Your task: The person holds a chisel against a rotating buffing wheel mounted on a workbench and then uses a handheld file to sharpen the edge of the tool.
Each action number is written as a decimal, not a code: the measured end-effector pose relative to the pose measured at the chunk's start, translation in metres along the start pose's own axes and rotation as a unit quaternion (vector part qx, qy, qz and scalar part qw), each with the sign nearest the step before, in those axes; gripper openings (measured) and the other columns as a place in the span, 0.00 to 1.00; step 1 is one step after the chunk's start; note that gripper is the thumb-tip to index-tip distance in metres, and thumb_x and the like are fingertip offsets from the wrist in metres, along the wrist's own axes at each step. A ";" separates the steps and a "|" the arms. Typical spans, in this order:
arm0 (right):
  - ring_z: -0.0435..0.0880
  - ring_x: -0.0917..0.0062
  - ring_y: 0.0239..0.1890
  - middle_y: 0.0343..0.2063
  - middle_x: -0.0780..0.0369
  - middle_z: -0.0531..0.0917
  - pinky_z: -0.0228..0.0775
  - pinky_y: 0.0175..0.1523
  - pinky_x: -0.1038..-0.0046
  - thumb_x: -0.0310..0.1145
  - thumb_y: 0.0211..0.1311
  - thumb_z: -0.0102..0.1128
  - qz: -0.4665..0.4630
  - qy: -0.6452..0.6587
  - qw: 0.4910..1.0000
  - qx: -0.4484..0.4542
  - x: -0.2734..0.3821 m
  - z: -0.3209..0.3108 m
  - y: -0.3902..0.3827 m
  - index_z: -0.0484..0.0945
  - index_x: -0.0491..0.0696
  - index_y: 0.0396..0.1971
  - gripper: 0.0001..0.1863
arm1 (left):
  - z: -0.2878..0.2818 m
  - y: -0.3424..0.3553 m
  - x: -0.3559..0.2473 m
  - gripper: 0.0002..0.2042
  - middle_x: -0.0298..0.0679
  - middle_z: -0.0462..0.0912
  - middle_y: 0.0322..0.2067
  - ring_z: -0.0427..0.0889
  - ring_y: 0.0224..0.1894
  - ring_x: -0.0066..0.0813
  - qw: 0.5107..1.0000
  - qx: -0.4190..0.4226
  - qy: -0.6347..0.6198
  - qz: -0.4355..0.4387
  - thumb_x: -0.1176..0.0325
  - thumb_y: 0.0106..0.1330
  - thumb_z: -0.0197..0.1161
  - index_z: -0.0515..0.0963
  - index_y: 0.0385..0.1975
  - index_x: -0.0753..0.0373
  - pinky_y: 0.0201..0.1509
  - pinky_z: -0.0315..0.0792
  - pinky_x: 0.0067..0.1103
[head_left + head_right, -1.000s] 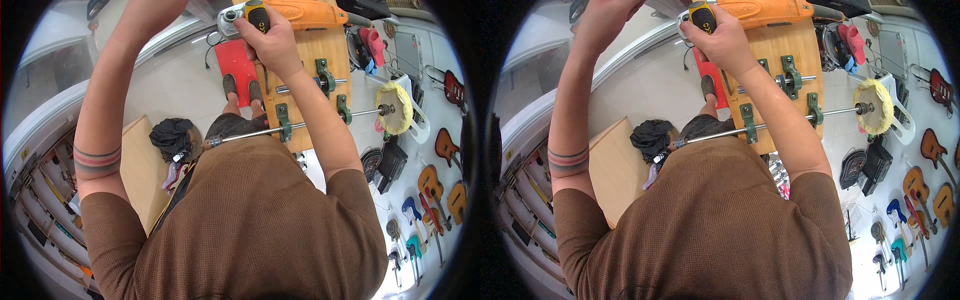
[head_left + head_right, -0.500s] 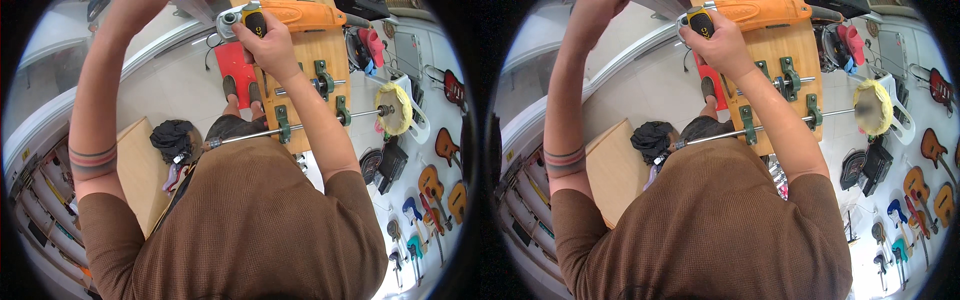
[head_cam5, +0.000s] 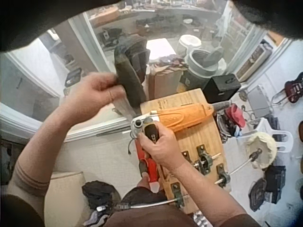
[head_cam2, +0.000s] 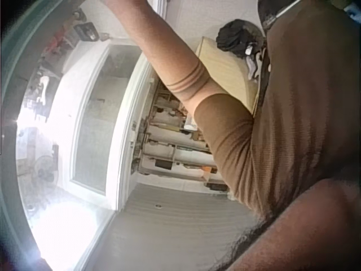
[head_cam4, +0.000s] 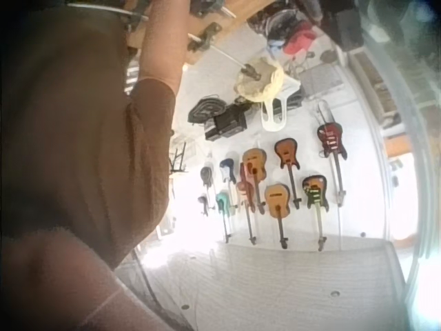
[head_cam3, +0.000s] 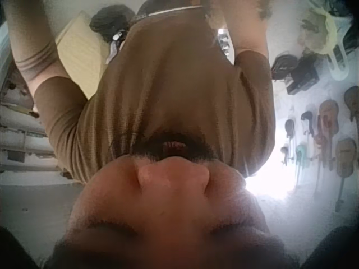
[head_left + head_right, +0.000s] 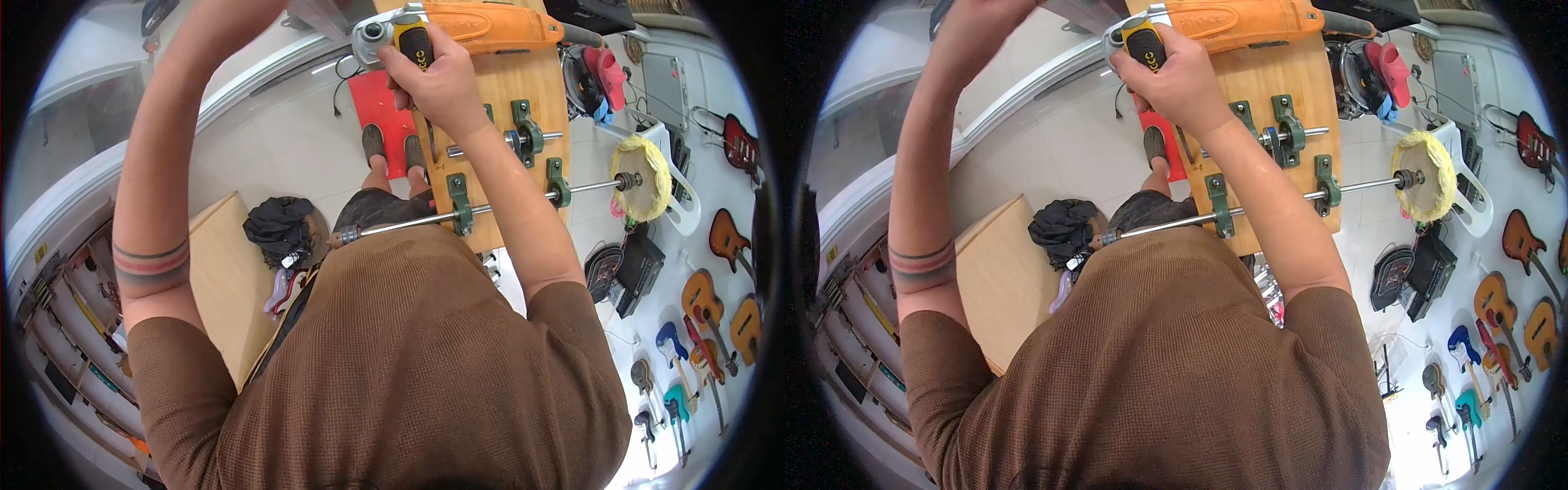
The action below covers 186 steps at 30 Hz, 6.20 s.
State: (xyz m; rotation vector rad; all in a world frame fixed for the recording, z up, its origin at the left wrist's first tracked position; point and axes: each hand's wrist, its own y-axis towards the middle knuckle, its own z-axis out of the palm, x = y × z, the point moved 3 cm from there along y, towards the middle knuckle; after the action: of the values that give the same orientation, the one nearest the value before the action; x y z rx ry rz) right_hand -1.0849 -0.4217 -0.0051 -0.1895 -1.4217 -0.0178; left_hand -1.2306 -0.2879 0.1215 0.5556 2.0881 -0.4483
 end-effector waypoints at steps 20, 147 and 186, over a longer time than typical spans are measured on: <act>0.78 0.86 0.15 0.16 0.68 0.79 0.70 0.22 0.79 0.35 0.64 0.71 0.015 -0.011 1.000 0.003 -0.005 0.002 -0.002 0.78 0.43 0.33 0.12 | 0.013 -0.015 -0.017 0.11 0.38 0.86 0.32 0.79 0.34 0.22 0.980 0.132 0.129 -0.070 0.67 0.74 0.61 0.85 0.44 0.68 0.41 0.73 0.24; 0.76 0.81 0.23 0.20 0.65 0.79 0.71 0.30 0.74 0.36 0.62 0.72 -0.070 -0.078 0.994 -0.025 -0.008 0.007 0.007 0.80 0.42 0.34 0.13 | -0.015 -0.006 -0.007 0.12 0.39 0.87 0.32 0.82 0.35 0.27 0.999 -0.051 0.011 -0.004 0.68 0.72 0.63 0.84 0.43 0.72 0.46 0.76 0.25; 0.79 0.82 0.21 0.20 0.66 0.83 0.73 0.30 0.75 0.36 0.63 0.71 -0.011 -0.061 0.998 -0.014 -0.007 0.012 0.003 0.81 0.42 0.36 0.13 | -0.009 -0.009 -0.002 0.13 0.43 0.89 0.33 0.85 0.38 0.32 0.996 0.001 0.063 -0.070 0.67 0.72 0.61 0.86 0.45 0.71 0.49 0.77 0.30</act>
State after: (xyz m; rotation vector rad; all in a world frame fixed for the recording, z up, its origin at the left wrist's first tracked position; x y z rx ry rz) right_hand -1.0969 -0.4181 -0.0105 -0.2010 -1.5466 -0.0453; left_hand -1.2408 -0.2908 0.1287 0.4495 2.2563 -0.5061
